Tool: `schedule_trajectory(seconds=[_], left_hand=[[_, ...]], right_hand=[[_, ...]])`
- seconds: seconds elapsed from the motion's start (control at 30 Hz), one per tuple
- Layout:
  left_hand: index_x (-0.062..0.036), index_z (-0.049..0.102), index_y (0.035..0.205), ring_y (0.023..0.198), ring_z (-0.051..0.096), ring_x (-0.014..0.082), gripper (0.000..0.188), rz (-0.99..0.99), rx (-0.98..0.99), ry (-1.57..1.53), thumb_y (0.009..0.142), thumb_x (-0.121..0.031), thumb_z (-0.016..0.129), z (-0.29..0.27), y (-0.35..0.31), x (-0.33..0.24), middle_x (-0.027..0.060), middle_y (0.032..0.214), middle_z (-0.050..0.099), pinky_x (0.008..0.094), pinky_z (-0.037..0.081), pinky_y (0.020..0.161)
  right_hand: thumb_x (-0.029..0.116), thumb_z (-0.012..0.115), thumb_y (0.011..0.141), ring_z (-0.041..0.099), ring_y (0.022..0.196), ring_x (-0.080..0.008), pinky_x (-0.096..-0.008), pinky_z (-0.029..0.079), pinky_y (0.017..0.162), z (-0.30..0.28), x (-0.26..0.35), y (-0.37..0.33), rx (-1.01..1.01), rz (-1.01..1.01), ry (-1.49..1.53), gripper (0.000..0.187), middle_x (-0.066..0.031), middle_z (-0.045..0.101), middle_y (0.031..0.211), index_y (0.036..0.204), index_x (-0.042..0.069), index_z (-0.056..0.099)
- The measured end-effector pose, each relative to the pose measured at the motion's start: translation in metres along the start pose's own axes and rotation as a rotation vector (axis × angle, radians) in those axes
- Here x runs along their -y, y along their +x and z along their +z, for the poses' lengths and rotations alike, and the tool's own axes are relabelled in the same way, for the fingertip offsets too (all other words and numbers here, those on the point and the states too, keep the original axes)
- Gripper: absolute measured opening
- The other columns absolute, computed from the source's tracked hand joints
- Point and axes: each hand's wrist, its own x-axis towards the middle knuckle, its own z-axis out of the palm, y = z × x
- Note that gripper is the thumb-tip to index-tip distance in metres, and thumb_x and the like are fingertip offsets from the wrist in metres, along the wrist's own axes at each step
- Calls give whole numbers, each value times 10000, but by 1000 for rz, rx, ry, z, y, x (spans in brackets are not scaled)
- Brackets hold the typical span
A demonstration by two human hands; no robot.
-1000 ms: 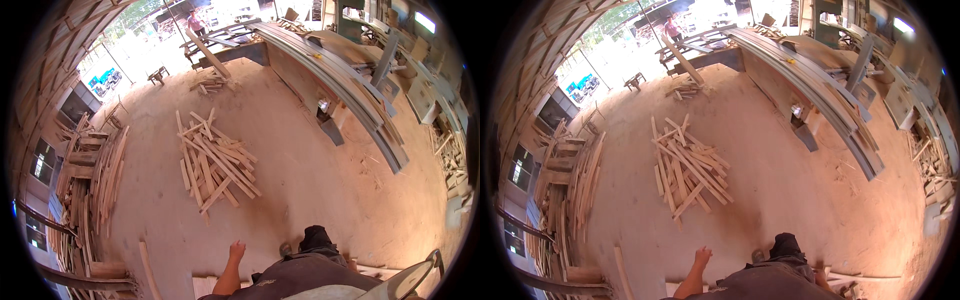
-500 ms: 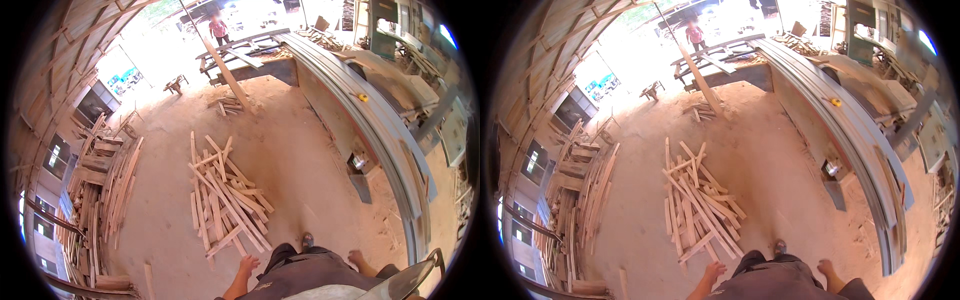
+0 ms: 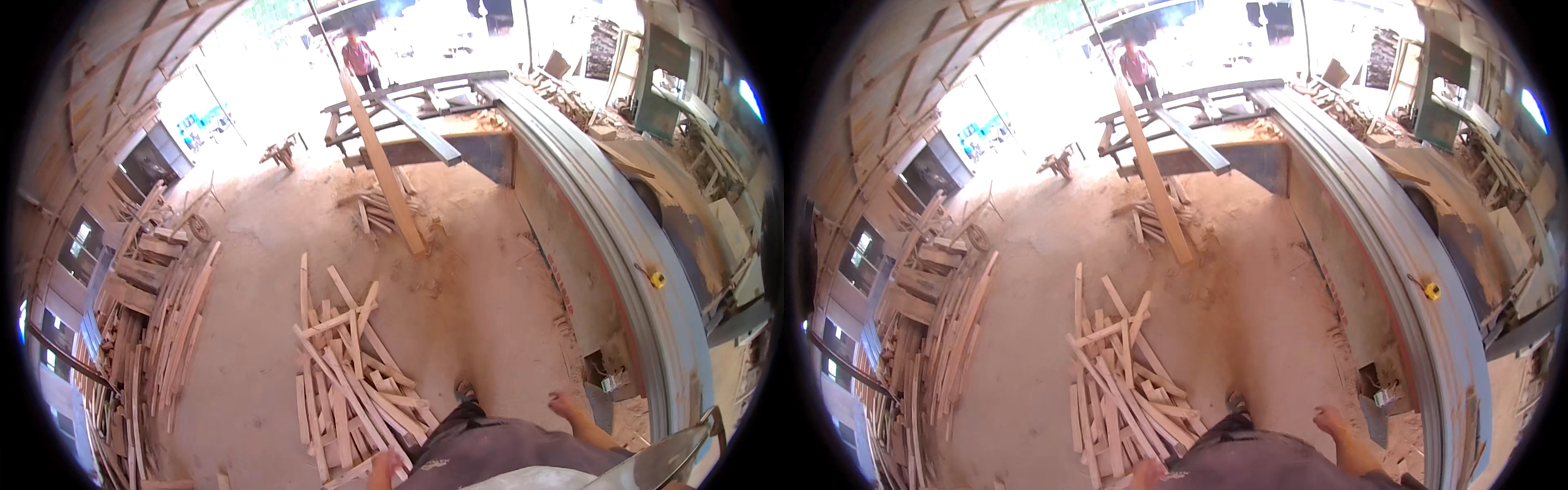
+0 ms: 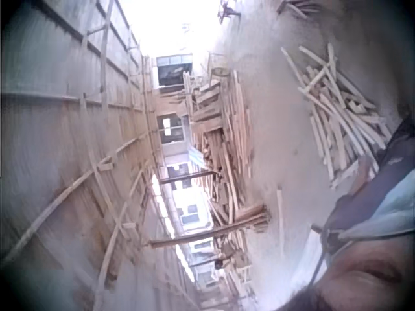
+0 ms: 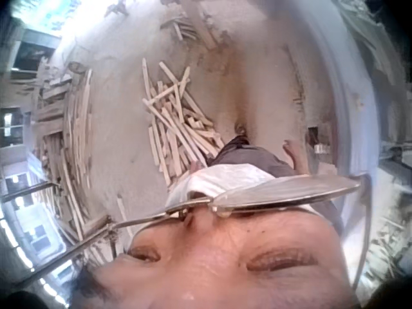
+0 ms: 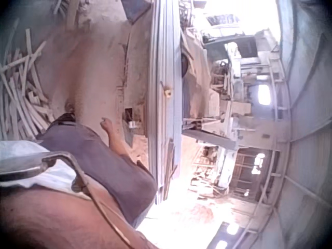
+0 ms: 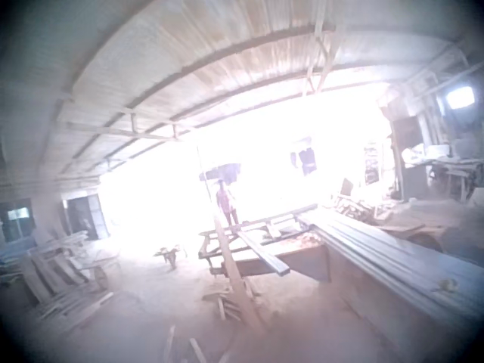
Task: The person carries long wooden planks across a woodworking workshop, picking them up from one pile and moving them to a different stack.
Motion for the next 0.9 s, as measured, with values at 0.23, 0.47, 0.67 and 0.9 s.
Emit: schedule_trajectory(seconds=[0.23,0.47,0.67,0.9], left_hand=[[42,457,1359,784,670,208,530,329,-175,257,891,-112,652,200,130,-302,111,1017,663,283,530,676],[25,262,1496,1000,656,303,699,249,-50,-43,937,-196,617,337,282,-439,174,1144,647,411,504,873],[23,200,1532,998,658,285,757,104,-93,120,945,-209,618,392,315,-521,185,1186,641,402,508,884],[32,171,1542,1025,651,256,844,76,-55,116,917,-230,674,391,383,-602,176,1217,632,378,507,887]], right_hand=[[372,714,746,697,961,-364,-419,538,872,2,19,95,198,233,50,471,-212,716,1012,1128,97,735],[401,615,812,647,1108,-352,-439,495,957,-14,198,363,185,72,-46,479,-193,686,1149,1161,87,710],[385,734,700,646,1115,-344,-409,492,984,-8,425,519,363,-122,105,624,-183,691,1172,1228,58,676],[334,791,663,686,991,-292,-344,527,896,85,545,624,408,-201,213,734,-201,703,1086,1280,-14,599]])
